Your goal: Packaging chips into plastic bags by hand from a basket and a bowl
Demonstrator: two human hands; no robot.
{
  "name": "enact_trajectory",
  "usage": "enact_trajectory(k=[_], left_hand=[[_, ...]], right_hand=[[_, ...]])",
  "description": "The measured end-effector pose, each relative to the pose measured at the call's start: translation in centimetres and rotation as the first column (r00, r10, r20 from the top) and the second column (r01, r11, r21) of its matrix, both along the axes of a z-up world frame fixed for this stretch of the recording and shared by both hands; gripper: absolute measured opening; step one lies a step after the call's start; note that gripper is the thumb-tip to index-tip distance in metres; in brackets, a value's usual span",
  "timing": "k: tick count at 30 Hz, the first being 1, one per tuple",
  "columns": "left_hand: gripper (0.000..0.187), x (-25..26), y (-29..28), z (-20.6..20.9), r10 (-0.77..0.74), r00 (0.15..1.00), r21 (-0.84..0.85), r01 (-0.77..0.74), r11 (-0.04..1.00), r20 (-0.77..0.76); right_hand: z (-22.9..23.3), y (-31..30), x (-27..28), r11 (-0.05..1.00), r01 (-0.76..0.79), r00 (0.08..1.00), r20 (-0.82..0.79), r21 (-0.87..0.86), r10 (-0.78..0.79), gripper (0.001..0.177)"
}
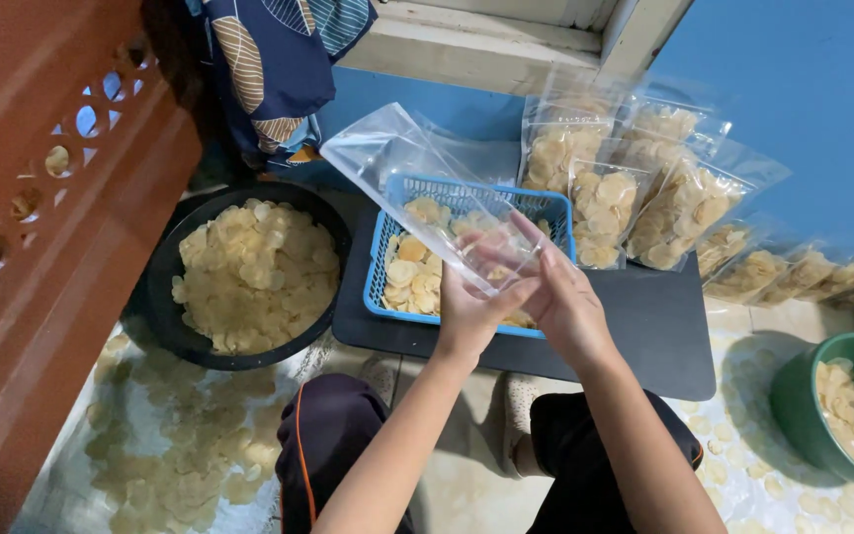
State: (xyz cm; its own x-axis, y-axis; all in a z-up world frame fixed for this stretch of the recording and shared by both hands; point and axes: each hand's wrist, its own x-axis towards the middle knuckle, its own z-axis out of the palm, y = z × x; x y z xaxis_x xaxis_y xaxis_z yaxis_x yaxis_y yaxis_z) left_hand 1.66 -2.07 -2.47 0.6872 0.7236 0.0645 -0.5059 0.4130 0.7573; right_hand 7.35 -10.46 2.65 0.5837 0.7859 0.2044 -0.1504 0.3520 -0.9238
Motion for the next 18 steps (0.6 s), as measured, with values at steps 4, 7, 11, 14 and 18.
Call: enact_trajectory(k=[4, 7, 11, 14, 18], left_hand=[[0.131, -2.9, 1.2, 3.8, 0.451, 0.842, 0.478, -0.279, 0.833, -0.295], [0.136, -5.2, 3.1, 7.0, 0.661, 0.75, 0.797, -0.393, 0.458, -0.01], [0.135, -4.6, 4.3, 5.7, 0.379, 0.909, 0.981, 0.193, -0.012, -0.174], [0.128, -4.4, 4.6, 4.0, 0.351, 0.902, 0.923, 0.332, -0.193, -0.251], [0.124, -5.2, 4.4, 3.2, 0.374, 0.882, 0.895, 0.386, -0.225, -0.286]], right_hand=[[2.3, -2.2, 1.5, 0.934, 0.315, 0.803, 0.572, -0.168, -0.168, 0.048], [3.6, -3.6, 2.4, 0.814, 0.464, 0.648, 0.76, -0.35, -0.042, 0.053], [2.2, -3.2, 1.6, 0.846, 0.38, 0.337, 0.908, -0.375, 0.251, 0.04], [-1.2, -2.0, 1.3, 0.907, 0.281, 0.139, 0.949, -0.313, 0.284, 0.02], [-3.2, -1.1, 1.2, 0.935, 0.233, 0.047, 0.963, -0.268, 0.265, 0.034]])
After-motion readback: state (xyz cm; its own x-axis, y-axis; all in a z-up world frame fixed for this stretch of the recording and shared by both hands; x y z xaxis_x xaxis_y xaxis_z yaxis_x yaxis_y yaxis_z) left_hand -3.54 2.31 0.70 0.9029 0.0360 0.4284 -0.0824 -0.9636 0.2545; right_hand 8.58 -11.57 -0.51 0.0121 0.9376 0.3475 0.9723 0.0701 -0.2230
